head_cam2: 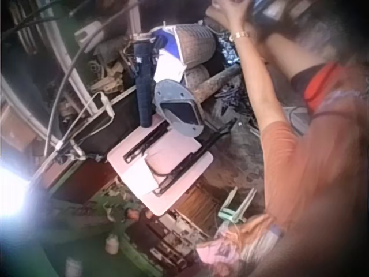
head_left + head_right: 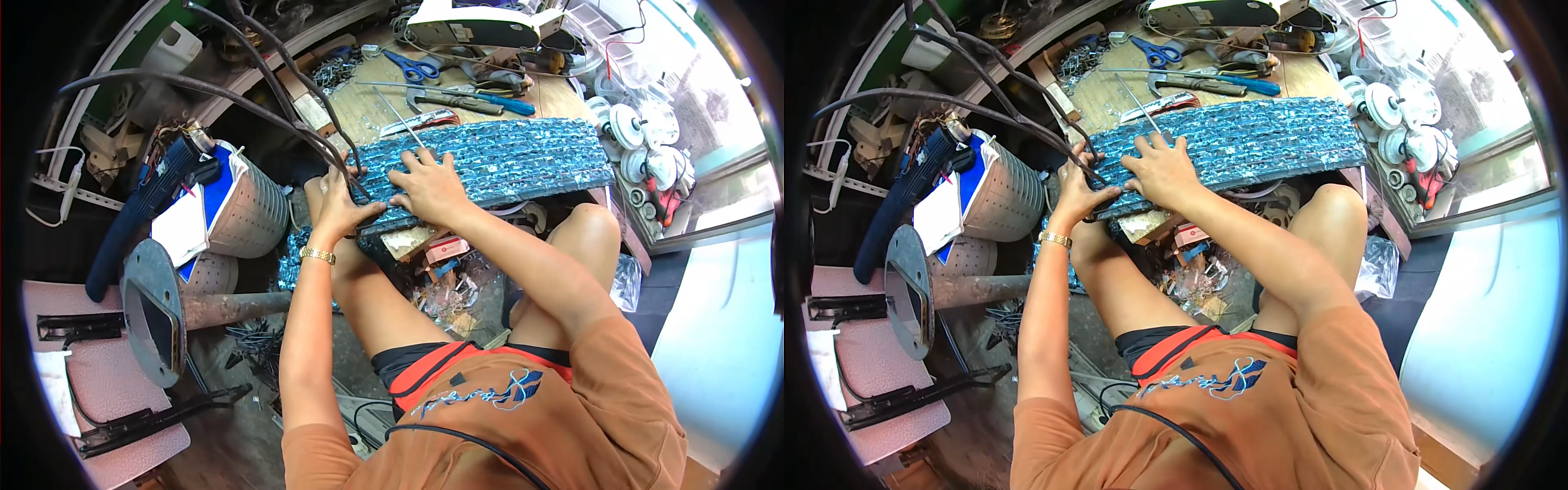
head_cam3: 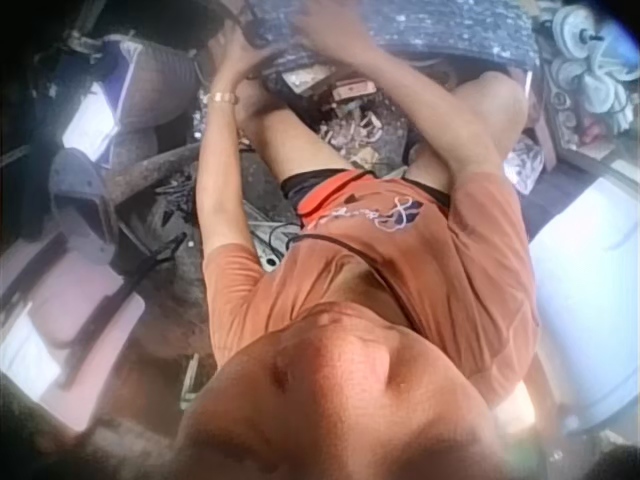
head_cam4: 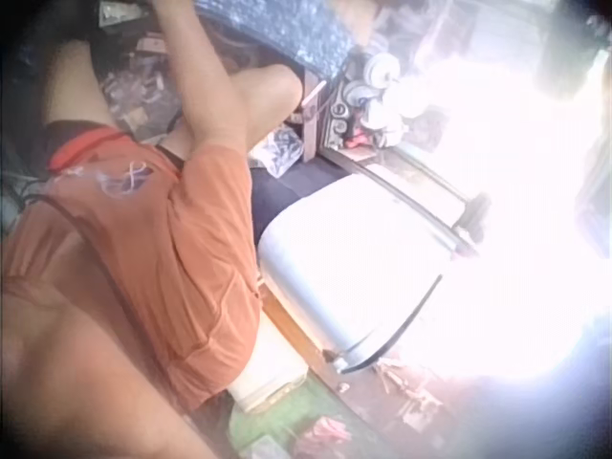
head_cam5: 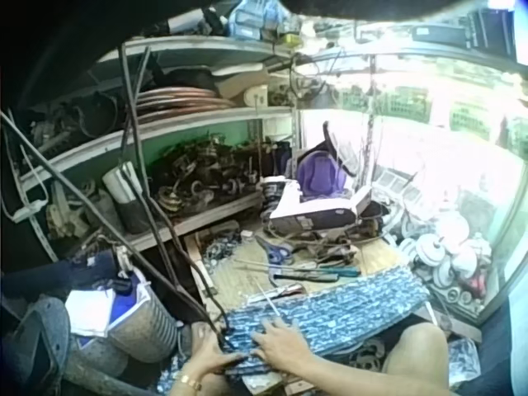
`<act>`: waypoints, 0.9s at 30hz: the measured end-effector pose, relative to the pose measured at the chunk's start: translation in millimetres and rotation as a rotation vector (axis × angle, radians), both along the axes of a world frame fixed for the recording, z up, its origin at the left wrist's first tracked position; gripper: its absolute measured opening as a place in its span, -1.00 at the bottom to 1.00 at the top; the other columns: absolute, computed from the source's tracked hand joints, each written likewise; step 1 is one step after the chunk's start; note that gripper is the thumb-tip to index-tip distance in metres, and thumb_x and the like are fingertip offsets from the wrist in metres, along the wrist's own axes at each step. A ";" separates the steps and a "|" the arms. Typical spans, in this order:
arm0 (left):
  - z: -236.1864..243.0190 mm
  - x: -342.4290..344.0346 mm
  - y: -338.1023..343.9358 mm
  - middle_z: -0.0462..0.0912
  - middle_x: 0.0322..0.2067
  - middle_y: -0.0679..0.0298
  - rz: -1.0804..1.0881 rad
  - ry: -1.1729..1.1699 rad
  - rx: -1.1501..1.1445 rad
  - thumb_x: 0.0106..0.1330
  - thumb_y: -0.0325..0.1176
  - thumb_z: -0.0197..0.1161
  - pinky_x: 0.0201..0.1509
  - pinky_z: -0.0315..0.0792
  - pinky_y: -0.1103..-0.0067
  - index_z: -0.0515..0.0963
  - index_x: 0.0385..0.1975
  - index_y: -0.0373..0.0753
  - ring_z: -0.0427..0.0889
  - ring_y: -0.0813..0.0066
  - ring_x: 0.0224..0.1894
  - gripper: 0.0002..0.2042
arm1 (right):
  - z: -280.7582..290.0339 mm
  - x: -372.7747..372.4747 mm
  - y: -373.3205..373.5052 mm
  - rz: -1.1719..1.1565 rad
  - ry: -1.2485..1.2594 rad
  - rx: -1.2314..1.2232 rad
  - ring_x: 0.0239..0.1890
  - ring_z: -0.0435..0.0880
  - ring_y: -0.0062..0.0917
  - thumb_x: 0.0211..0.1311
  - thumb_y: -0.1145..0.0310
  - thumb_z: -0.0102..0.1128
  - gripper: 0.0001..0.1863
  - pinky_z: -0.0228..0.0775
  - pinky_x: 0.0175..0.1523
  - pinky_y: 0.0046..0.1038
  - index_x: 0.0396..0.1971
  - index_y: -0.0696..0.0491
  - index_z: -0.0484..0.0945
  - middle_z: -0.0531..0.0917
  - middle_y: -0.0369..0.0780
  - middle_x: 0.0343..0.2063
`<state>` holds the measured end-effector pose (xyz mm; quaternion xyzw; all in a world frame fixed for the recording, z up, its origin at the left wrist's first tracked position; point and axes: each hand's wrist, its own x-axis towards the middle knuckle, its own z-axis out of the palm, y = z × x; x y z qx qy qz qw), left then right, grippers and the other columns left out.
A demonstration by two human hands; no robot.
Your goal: The person straightens the fins of an air conditioner evaporator using a thin metal tool and adjusts copper piping by hand.
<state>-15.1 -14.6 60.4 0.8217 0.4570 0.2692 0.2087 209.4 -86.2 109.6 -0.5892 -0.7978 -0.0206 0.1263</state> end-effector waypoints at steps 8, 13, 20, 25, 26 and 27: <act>3.8 -10.6 11.8 0.43 0.41 0.04 -0.160 -0.023 -0.037 -0.05 -0.02 0.72 0.55 0.19 0.22 0.33 0.45 -0.31 0.35 -0.01 0.42 0.04 | 5.8 1.2 7.7 -0.040 0.025 -0.041 0.29 0.48 -0.23 0.14 -0.12 0.51 -0.46 0.34 0.17 0.23 0.08 -0.22 0.71 0.58 -0.21 0.13; 4.1 -14.5 7.6 0.24 0.51 -0.07 -0.173 -0.112 -0.138 -0.09 0.09 0.74 0.59 0.14 0.19 0.49 0.32 -0.24 0.24 -0.11 0.49 -0.05 | 7.8 -8.7 6.6 -0.063 0.013 -0.072 0.29 0.48 -0.21 0.01 -0.20 0.57 -0.34 0.35 0.16 0.18 0.08 -0.19 0.70 0.56 -0.17 0.15; 1.3 -8.5 -2.3 0.32 0.49 0.03 -0.094 -0.015 -0.025 -0.03 -0.06 0.70 0.51 0.19 0.14 0.45 0.34 -0.25 0.33 -0.07 0.42 -0.11 | 0.5 -10.6 4.3 -0.091 -0.010 -0.001 0.27 0.49 -0.24 0.05 -0.20 0.53 -0.38 0.35 0.13 0.14 0.08 -0.21 0.70 0.56 -0.19 0.14; -5.1 -10.4 2.7 0.28 0.52 0.02 -0.071 -0.076 -0.015 0.03 -0.13 0.67 0.52 0.22 0.16 0.55 0.20 -0.21 0.32 -0.09 0.47 -0.29 | 2.2 -5.2 7.6 -0.044 0.040 -0.024 0.32 0.48 -0.17 0.07 -0.22 0.51 -0.38 0.35 0.22 0.18 0.08 -0.19 0.72 0.56 -0.14 0.20; -7.3 -7.7 4.4 0.28 0.53 0.03 -0.078 -0.105 -0.029 0.02 -0.15 0.68 0.53 0.22 0.17 0.57 0.19 -0.21 0.31 -0.09 0.48 -0.30 | 1.6 1.3 6.8 -0.034 0.045 -0.001 0.32 0.47 -0.15 0.08 -0.22 0.51 -0.38 0.36 0.22 0.16 0.07 -0.17 0.72 0.56 -0.13 0.21; -6.3 -6.3 4.5 0.28 0.53 0.03 -0.079 -0.098 -0.033 0.01 -0.16 0.68 0.54 0.22 0.17 0.58 0.18 -0.21 0.30 -0.08 0.49 -0.31 | 2.4 8.1 5.5 -0.024 0.072 -0.005 0.33 0.45 -0.10 0.13 -0.15 0.52 -0.38 0.38 0.23 0.17 0.15 -0.16 0.67 0.53 -0.09 0.25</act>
